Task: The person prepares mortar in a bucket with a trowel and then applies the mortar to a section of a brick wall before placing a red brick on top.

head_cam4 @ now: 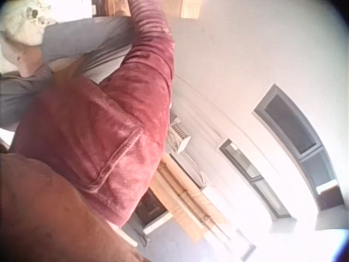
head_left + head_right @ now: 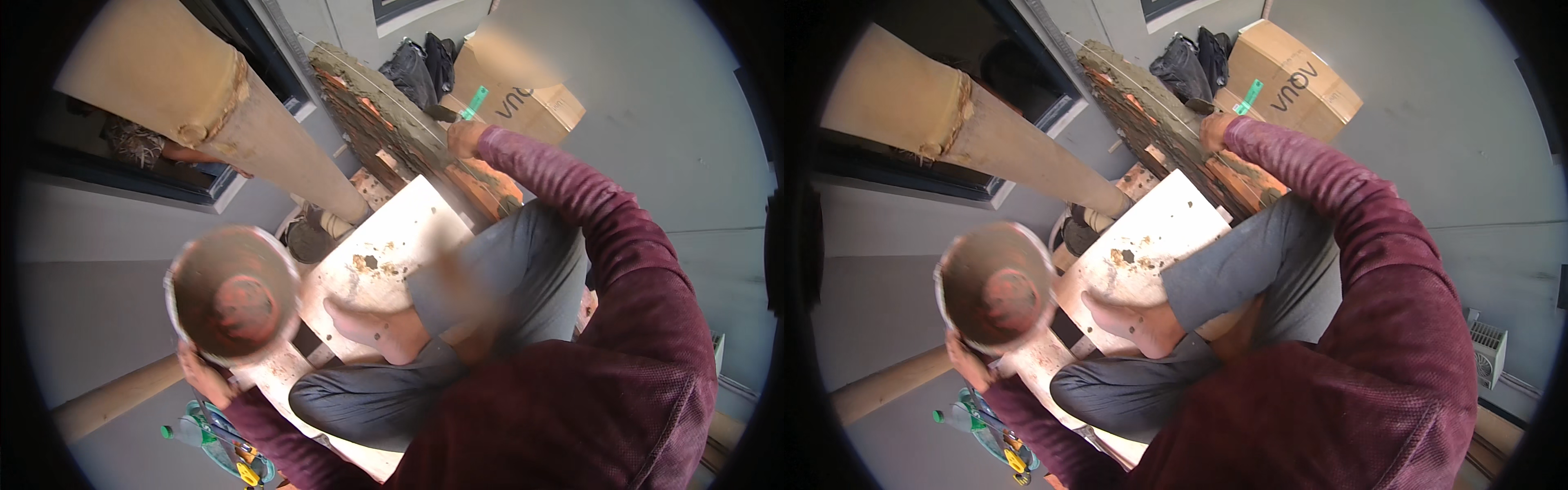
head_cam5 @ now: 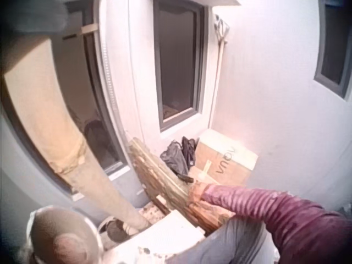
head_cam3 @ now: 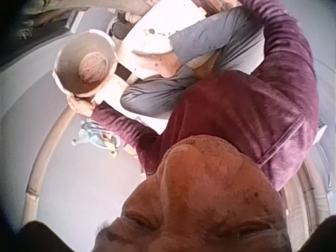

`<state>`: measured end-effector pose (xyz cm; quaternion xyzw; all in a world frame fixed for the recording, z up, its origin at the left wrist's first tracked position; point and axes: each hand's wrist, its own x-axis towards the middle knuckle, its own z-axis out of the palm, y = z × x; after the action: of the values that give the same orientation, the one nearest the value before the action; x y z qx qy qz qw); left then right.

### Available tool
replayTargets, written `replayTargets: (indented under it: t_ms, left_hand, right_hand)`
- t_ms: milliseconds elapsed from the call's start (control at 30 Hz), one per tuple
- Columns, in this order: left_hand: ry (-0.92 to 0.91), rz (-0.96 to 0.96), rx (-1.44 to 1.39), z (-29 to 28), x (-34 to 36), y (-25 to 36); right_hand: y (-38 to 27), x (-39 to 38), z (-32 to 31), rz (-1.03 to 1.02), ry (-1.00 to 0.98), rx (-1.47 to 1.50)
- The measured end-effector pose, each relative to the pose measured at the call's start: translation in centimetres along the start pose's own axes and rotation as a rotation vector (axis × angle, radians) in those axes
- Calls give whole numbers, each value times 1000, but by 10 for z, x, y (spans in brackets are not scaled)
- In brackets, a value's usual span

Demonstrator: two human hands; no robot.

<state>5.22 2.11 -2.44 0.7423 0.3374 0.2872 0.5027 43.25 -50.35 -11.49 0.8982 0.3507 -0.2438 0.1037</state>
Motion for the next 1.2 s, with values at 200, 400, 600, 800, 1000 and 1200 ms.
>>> replayTargets:
  t_ms: [200,400,600,800,1000,1200]
  left_hand:
    - [244,-143,-314,55,51,41]
    - [219,-228,-429,99,89,9]
    - [286,-315,-618,134,114,-29]
    - [304,-354,-659,192,113,-23]
    - [134,-359,-943,201,153,5]
    - [-176,-86,-281,138,75,34]
  right_hand:
    - [2,-86,-35,264,-178,269]
    - [29,-90,15,-5,413,171]
    - [11,-82,35,18,569,381]
    - [26,-89,48,51,228,257]
    - [4,-122,24,134,465,484]
    - [-2,-146,39,394,452,681]
